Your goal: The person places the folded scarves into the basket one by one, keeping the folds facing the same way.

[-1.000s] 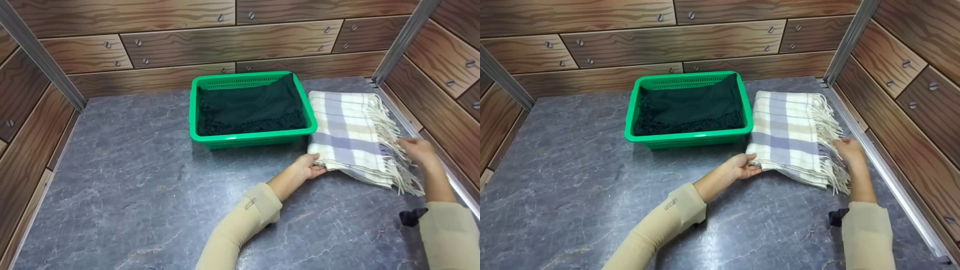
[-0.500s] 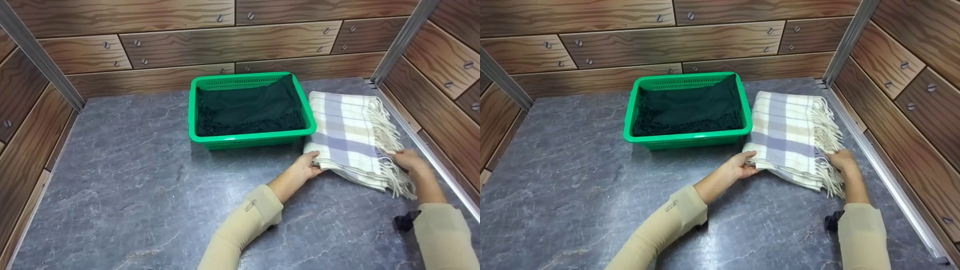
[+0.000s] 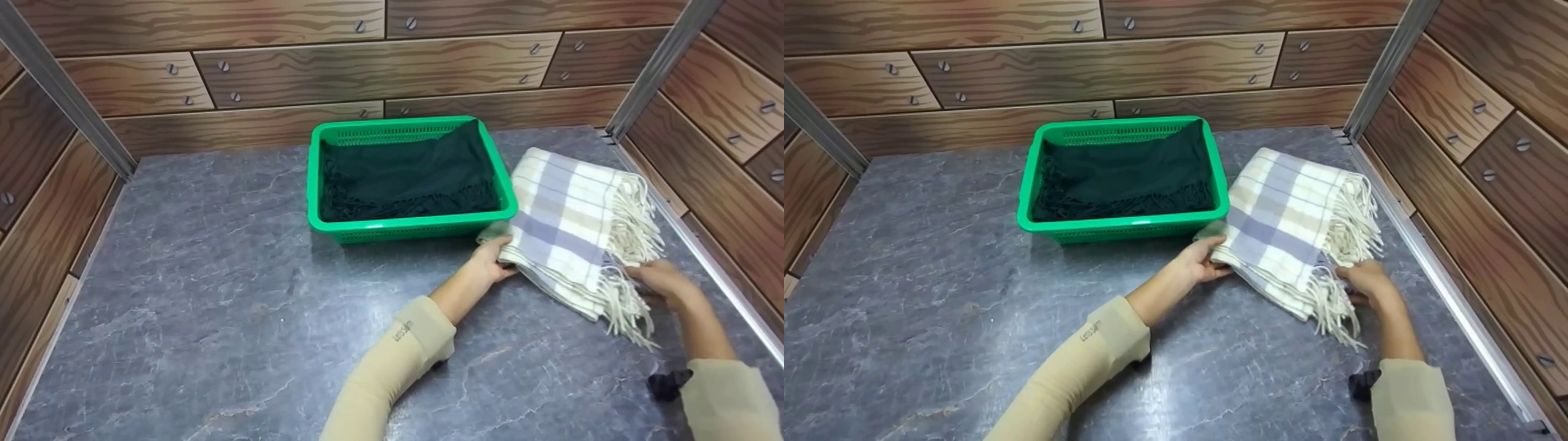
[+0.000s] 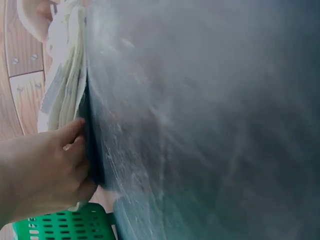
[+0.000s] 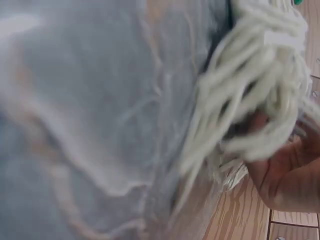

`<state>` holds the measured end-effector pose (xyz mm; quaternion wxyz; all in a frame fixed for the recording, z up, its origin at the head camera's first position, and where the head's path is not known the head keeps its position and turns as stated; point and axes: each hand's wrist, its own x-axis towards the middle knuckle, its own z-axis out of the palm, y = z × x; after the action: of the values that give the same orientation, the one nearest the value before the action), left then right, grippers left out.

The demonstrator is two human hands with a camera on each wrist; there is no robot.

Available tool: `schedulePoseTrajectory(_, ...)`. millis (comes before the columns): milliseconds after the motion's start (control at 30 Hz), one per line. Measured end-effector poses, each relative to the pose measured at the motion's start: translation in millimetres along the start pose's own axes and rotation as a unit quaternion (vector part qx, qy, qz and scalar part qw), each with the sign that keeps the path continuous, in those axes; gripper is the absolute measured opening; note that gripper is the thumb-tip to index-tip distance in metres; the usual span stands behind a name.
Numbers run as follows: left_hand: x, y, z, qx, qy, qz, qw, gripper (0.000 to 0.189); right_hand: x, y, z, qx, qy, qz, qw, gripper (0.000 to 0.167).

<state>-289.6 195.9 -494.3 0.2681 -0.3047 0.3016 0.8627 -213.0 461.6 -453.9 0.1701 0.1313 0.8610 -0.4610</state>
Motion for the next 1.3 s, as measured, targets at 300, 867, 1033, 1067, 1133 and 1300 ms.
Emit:
schedulePoseTrajectory(300,69.9,-13.5,-7.7,0.038,0.035,0.032,0.9981,0.021,-12.6,-2,13,0.011,-0.008,-0.024,0.9996,0.024)
schedulePoseTrajectory(867,87.8,-41.5,-10.1,0.078,0.078,-0.047,0.9928,0.056,-15.3,-7,7,0.037,-0.047,-0.005,0.9982,0.059)
schedulePoseTrajectory(1033,72.6,-44.2,-7.4,0.088,0.059,-0.081,0.9911,0.056,-0.8,-2,-9,0.083,-0.021,0.014,0.9962,0.031)
schedulePoseTrajectory(1067,71.0,-44.2,-7.8,0.086,0.062,-0.091,0.9902,0.056,1.6,0,-11,0.089,-0.017,0.017,0.9958,0.024)
schedulePoseTrajectory(1133,54.9,-40.5,-7.4,0.083,0.054,-0.107,0.9893,0.051,4.7,4,-11,0.095,-0.018,0.018,0.9952,0.018)
schedulePoseTrajectory(1300,13.4,-29.0,-2.4,0.078,0.048,-0.118,0.9888,0.031,3.3,9,-6,0.101,-0.025,-0.005,0.9946,0.013)
